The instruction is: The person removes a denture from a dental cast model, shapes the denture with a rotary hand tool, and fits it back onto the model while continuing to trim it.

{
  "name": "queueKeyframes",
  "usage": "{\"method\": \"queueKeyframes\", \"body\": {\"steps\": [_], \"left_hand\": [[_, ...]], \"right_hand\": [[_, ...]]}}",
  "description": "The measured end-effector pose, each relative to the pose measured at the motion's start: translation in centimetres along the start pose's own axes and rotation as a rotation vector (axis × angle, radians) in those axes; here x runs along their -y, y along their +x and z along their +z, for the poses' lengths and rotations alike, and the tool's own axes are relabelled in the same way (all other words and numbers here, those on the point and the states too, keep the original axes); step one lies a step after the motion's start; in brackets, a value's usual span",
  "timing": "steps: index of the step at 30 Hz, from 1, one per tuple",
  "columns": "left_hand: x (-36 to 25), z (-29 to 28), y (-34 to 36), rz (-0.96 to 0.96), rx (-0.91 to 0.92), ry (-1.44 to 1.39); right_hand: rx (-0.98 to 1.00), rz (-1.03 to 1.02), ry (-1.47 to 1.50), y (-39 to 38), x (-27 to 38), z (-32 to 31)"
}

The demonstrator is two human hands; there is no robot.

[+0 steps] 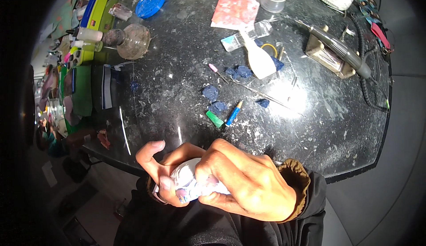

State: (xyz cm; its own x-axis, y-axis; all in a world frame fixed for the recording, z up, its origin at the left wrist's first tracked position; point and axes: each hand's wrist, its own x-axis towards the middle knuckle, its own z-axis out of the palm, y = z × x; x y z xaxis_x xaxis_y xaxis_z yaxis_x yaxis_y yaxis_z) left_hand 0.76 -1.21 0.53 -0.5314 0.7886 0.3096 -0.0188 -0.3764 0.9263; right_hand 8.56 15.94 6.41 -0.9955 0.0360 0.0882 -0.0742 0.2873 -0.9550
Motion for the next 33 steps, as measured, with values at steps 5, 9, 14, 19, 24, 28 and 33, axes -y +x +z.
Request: {"method": "queueKeyframes", "body": {"steps": [5,9,14,19,24,28,33], "left_hand": [[-0.4,0.3,-0.1,-0.017,0.064,0.088],[-0.2,0.8,0.1,0.035,0.016,0.013],[-2.8,-0.5,0.9,-0.286,0.242,0.170],[-5.7,-0.2,2.4,-0.330,0.345,0.342],[-6.0,0.6,0.6,-0.282,-0.007,0.444],[-5.6,0.9,-0.1,-0.198,-0.063,0.567],[-6.0,2.5,-1.0,-0.168,-0.040,0.699]], "right_hand": [[0.063,-0.011,0.086,-0.5,0.1,-0.3],[0.058,-0.038,0.087,-0.7,-0.1,0.0],[0.042,-0.009,-0.020,-0.4,-0.2,-1.4],[0.014,-0.151,0.032,-0.7,-0.5,-1.1],[-0.121,0.026,0.292,-2.9,0.4,-0.7],[0.051,0.017,0.333,-4.1,1.3,-0.4],[0.001,0.012,0.287,-5.0,2.1,0.2]]}}
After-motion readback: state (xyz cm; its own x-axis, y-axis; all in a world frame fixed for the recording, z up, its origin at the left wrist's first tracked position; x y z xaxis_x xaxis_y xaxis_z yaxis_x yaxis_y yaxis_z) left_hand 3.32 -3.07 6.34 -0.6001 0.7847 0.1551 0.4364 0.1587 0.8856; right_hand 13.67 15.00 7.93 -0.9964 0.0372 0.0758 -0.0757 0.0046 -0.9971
